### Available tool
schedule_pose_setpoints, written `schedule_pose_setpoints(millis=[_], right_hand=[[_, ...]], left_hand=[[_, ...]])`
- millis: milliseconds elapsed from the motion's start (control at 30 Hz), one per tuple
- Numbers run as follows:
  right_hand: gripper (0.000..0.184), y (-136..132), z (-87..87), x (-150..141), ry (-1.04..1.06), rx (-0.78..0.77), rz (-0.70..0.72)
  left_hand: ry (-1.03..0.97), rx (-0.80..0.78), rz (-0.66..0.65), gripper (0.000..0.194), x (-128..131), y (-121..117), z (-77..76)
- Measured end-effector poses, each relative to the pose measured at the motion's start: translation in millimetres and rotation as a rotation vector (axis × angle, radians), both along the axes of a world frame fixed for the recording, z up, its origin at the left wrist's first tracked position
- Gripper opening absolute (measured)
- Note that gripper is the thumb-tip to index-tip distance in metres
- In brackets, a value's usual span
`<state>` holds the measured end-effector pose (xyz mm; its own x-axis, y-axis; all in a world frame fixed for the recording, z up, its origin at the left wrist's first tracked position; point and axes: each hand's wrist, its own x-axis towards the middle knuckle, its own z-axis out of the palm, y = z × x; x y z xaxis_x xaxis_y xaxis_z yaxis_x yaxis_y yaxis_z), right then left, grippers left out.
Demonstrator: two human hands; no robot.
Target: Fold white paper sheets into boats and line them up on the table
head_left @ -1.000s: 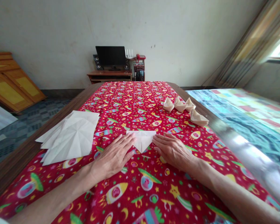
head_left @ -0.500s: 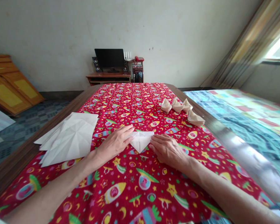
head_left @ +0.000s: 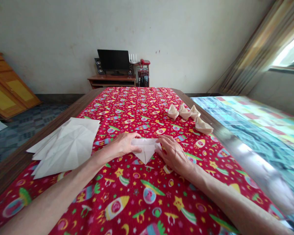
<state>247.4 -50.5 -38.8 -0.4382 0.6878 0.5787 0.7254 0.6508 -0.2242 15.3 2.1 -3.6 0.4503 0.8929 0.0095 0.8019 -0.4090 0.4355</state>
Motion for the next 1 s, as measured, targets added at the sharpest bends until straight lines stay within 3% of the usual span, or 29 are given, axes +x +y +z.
schedule_pose_setpoints(millis=[100, 167, 233, 300, 333, 433, 533, 633, 767, 867, 1000], right_hand=[[0.054, 7, 1.9, 2, 0.064, -0.034, -0.057], [0.061, 13, 8.6, 2, 0.08, -0.154, -0.067], [0.044, 18, 18.1, 2, 0.114, -0.278, -0.045], [0.014, 20, 28.4, 2, 0.15, -0.31, -0.015], [0.007, 19, 33.3, 2, 0.16, -0.284, 0.002], [0.015, 13, 44.3, 4, 0.114, -0.065, 0.028], [0.019, 7, 45.6, 6, -0.075, 0.158, 0.015], [0.021, 5, 36.3, 6, -0.286, 0.241, 0.04], [0.023, 4, 21.9, 5, -0.45, 0.21, 0.092], [0.023, 0, 19.3, 6, -0.469, 0.145, 0.123], [0.021, -7, 22.9, 8, -0.433, 0.019, 0.114]], left_hand=[[-0.136, -0.065, -0.008, 0.048, -2, 1, -6.1], [-0.183, -0.038, 0.001, 0.049, -1, -1, -6.6], [-0.196, 0.066, -0.002, 0.045, 2, -8, -2.0], [-0.178, 0.264, -0.043, 0.038, 5, -16, 6.6], [-0.156, 0.381, -0.074, 0.034, 7, -21, 11.7], [-0.059, 0.644, -0.151, 0.01, 10, -33, 24.8], [0.045, 0.788, -0.173, 0.015, 9, -40, 27.7], [0.155, 0.793, -0.211, 0.02, 7, -42, 18.3], [0.258, 0.63, -0.26, 0.016, 4, -46, 2.2], [0.263, 0.55, -0.247, 0.014, 2, -56, -2.1], [0.21, 0.557, -0.238, 0.015, -2, -66, -7.1]])
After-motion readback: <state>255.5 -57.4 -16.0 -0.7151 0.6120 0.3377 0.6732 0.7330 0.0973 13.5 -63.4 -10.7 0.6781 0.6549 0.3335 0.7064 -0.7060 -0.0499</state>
